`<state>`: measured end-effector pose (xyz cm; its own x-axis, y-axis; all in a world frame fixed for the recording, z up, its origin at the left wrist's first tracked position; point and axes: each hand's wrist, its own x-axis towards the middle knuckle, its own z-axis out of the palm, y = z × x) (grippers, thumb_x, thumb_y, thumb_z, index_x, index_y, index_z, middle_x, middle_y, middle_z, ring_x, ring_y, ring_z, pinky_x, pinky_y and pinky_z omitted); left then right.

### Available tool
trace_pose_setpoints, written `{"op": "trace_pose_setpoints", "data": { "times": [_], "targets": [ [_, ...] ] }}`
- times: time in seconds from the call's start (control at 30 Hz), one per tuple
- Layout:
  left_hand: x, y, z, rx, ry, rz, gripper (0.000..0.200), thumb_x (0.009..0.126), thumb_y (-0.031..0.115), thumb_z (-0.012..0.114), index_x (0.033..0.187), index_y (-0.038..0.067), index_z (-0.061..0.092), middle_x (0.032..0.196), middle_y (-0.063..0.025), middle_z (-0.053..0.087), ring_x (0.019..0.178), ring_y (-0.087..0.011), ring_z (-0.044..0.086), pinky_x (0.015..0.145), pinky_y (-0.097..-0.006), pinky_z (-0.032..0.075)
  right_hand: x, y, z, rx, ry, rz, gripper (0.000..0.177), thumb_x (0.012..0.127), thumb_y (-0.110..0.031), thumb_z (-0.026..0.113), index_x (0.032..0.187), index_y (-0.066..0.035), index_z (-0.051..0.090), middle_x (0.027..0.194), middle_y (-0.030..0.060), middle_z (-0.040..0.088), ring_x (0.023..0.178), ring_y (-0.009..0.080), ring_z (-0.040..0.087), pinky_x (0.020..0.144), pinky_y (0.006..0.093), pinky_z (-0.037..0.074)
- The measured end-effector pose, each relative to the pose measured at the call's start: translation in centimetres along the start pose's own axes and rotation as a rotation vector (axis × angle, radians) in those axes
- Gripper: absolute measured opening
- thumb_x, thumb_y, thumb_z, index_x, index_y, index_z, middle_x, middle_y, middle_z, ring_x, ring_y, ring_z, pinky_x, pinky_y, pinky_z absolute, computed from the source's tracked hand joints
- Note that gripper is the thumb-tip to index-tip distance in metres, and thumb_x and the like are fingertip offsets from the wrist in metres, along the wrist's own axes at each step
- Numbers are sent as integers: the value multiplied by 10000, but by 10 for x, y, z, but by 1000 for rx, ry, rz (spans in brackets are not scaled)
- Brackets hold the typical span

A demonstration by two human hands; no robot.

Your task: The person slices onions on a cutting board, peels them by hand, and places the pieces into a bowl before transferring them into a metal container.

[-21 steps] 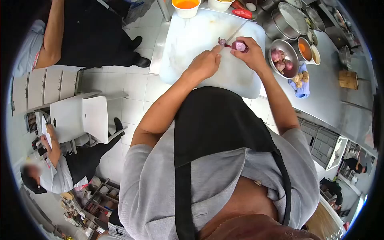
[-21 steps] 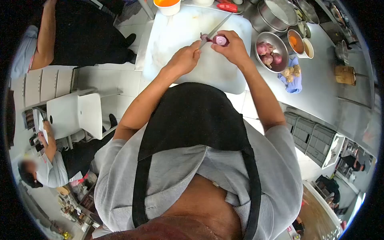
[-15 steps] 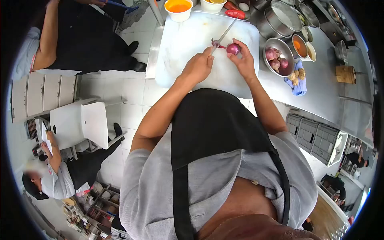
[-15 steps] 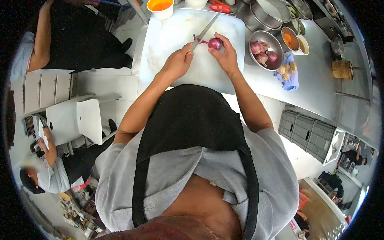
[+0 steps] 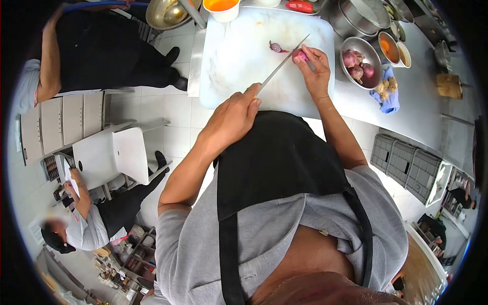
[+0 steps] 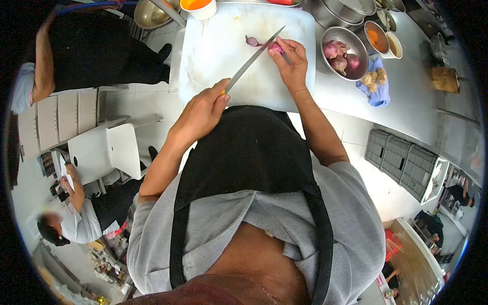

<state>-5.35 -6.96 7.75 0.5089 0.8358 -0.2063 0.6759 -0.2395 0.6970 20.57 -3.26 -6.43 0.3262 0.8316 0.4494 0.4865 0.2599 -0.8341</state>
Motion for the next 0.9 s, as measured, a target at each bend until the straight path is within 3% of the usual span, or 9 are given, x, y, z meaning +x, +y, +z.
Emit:
{"op": "trace_pose_setpoints", "data": {
  "times": [0.17, 0.37, 0.57, 0.77, 0.9],
  "targets": [
    [-4, 6, -4, 36, -28, -23, 394, 967, 176, 519, 1304, -29, 503, 957, -250, 649, 904, -375, 636, 829, -416, 481, 0, -4, 1, 17, 12, 22, 408, 777, -139, 794, 1171, -128, 689, 1110, 70, 598, 1011, 172, 572, 896, 280, 474],
    [12, 5, -3, -16, -62, 53, 372, 966, 168, 503, 1279, -33, 494, 900, -265, 631, 859, -402, 623, 779, -447, 478, 0, 3, 0, -34, 8, -16, 405, 771, -137, 796, 1162, -127, 693, 1098, 65, 622, 1013, 176, 574, 888, 274, 476],
    [56, 1, 27, 2, 44, 185, 341, 959, 144, 498, 1253, -29, 490, 849, -280, 614, 824, -426, 612, 741, -472, 473, 0, 5, 1, 25, 24, 6, 392, 773, -137, 793, 1153, -124, 698, 1088, 65, 629, 1017, 175, 577, 886, 279, 479],
    [25, -5, 16, 43, 31, 145, 338, 959, 147, 494, 1255, -17, 500, 838, -283, 612, 808, -448, 602, 737, -488, 469, 2, 5, 0, 38, 38, 28, 379, 777, -139, 791, 1145, -123, 701, 1079, 71, 632, 1011, 177, 585, 883, 280, 484],
    [58, 1, 30, 20, 33, 137, 344, 955, 138, 500, 1268, -5, 511, 860, -285, 623, 815, -442, 611, 755, -485, 472, 2, 6, 0, 71, 28, 79, 378, 778, -133, 790, 1145, -124, 702, 1092, 70, 635, 1041, 180, 579, 904, 287, 477]
  ]
}}
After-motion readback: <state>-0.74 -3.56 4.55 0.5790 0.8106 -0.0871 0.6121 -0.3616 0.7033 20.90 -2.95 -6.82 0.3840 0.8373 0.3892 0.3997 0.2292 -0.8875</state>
